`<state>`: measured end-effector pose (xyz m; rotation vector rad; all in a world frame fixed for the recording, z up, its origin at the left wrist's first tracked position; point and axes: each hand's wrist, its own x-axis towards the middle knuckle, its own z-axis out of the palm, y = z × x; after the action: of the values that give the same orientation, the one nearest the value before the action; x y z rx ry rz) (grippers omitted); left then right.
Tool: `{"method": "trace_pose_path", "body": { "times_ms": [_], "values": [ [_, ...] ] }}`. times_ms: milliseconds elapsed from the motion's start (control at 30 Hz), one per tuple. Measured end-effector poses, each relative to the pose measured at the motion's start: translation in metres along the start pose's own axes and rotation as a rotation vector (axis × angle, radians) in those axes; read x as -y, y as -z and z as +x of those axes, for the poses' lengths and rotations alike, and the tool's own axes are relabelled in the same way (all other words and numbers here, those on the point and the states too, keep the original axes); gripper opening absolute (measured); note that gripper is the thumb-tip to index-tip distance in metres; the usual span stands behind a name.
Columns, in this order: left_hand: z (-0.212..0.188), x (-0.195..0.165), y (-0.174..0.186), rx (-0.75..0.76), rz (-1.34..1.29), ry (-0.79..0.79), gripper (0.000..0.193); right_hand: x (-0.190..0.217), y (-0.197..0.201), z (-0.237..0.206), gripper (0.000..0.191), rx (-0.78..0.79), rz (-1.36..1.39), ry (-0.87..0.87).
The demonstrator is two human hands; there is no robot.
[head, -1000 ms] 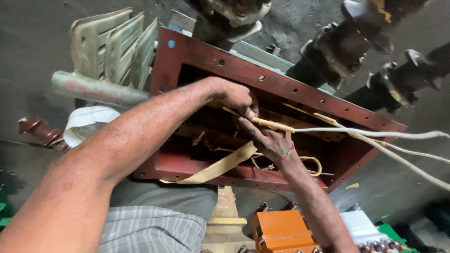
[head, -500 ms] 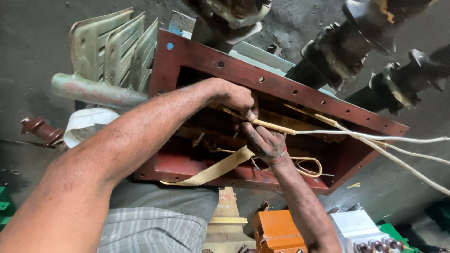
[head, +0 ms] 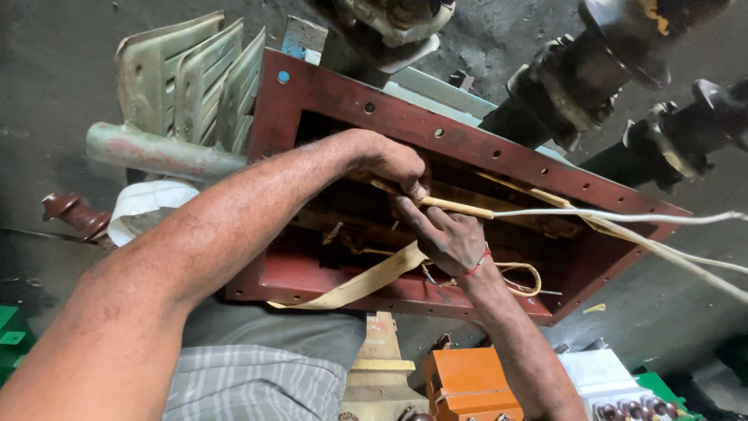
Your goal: The person picks up a small container and a strip of yellow insulating tape, walks to a red electrical assembly, and wraps the tape around internal wires and components. The person tears off a piece of tape and continues wrapping different sections of the assembly.
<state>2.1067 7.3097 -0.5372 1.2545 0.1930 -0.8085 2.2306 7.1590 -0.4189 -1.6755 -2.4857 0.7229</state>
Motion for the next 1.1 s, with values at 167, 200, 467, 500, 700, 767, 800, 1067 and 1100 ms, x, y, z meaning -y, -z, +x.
{"method": "trace_pose_path", "body": {
  "times_ms": [167,200,467,500,700,767,800,1067,1100],
  "values": [
    [0.003,0.0,0.0,0.004,0.045,-0.082,0.032,0.001,-0.007,-0.002,0.056,-0.084,0.069,0.015],
    [0.003,0.0,0.0,-0.015,0.045,-0.066,0.032,0.002,-0.009,-0.002,0.053,-0.143,0.09,0.032],
    [-0.005,-0.003,0.0,0.065,-0.2,-0.016,0.026,0.009,-0.012,0.009,0.03,-0.44,0.12,0.009],
    [-0.005,-0.003,0.0,0.073,-0.201,-0.027,0.026,0.01,-0.012,0.009,0.029,-0.452,0.124,0.008],
    [0.002,0.008,-0.002,0.125,-0.304,-0.078,0.02,0.007,-0.015,0.01,0.016,-0.497,0.113,0.01],
    [0.004,0.01,-0.004,0.129,-0.394,-0.084,0.019,0.006,-0.014,0.01,0.013,-0.469,0.076,0.007],
    [0.004,0.011,-0.005,0.127,-0.468,-0.088,0.02,0.006,-0.013,0.009,0.012,-0.442,0.058,0.006],
    [0.002,0.011,-0.005,-0.001,-0.17,-0.171,0.036,0.026,0.021,0.008,0.035,-0.474,0.033,-0.051],
    [0.002,0.011,-0.006,-0.023,-0.159,-0.199,0.037,0.027,0.026,0.01,0.036,-0.484,0.016,-0.039]
  ]
}}
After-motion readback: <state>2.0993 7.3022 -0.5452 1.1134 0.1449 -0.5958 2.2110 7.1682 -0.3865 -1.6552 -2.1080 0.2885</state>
